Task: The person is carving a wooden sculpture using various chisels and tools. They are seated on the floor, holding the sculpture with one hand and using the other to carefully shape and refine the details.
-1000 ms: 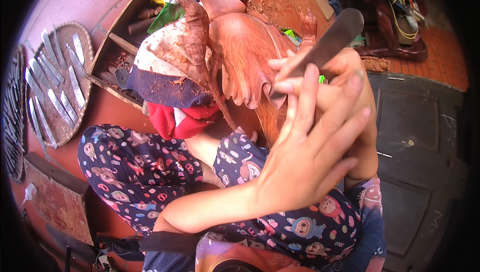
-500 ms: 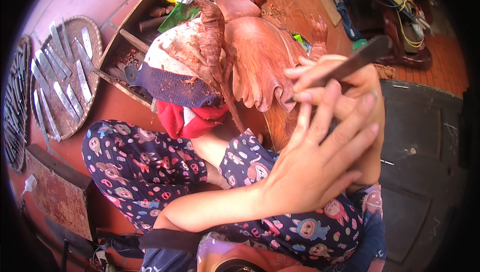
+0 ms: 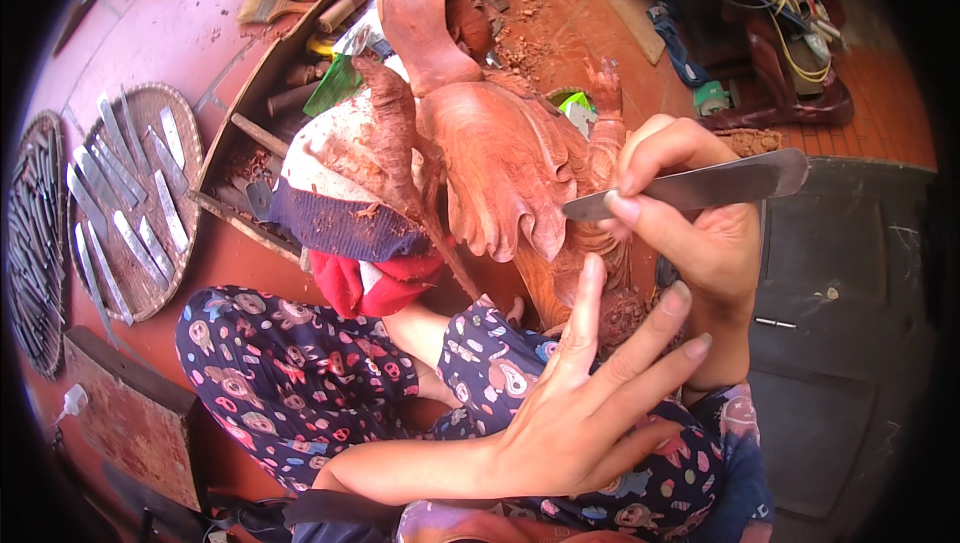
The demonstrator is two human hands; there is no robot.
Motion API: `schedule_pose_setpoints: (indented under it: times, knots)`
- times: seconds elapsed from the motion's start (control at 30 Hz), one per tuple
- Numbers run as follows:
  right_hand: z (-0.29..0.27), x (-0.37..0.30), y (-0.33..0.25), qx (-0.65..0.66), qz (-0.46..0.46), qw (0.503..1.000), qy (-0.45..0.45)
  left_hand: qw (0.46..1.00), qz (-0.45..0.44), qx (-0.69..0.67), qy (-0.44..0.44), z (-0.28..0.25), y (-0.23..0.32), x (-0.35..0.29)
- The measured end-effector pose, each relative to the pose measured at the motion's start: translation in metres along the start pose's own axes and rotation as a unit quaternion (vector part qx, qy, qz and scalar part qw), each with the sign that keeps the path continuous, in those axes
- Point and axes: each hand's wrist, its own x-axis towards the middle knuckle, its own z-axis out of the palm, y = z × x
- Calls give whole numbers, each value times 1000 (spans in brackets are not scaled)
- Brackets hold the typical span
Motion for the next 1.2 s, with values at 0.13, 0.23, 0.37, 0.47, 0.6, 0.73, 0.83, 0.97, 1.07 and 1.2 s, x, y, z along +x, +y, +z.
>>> schedule_pose_setpoints:
  times: [0.13,0.23,0.37,0.47,0.6,0.73,0.83,0.97,1.07,1.2]
  knots:
    - [-2,6,15,-89,-66,992,-67,999,20,10,26,2,-10,4]
    - [1,10,19,-69,-36,993,-84,999,30,27,28,0,-17,7]
    - [1,12,21,-74,-31,992,-101,999,21,33,33,0,-12,7]
    - [3,13,21,-47,31,996,-68,998,15,39,35,-2,-15,11]
    - [-1,14,24,-62,3,994,-85,999,6,35,30,-5,-18,13]
    - [-1,18,22,-45,49,995,-77,999,2,23,43,-3,-18,13]
    - [1,18,11,-34,93,993,-69,998,13,43,41,-6,-23,18]
    - [-1,13,21,-71,23,993,-95,999,3,30,42,-8,-15,10]
    - [2,20,17,-4,67,996,-59,997,21,63,50,-10,-26,22]
    - [0,12,21,-71,-22,992,-104,999,-9,30,28,-11,-11,9]
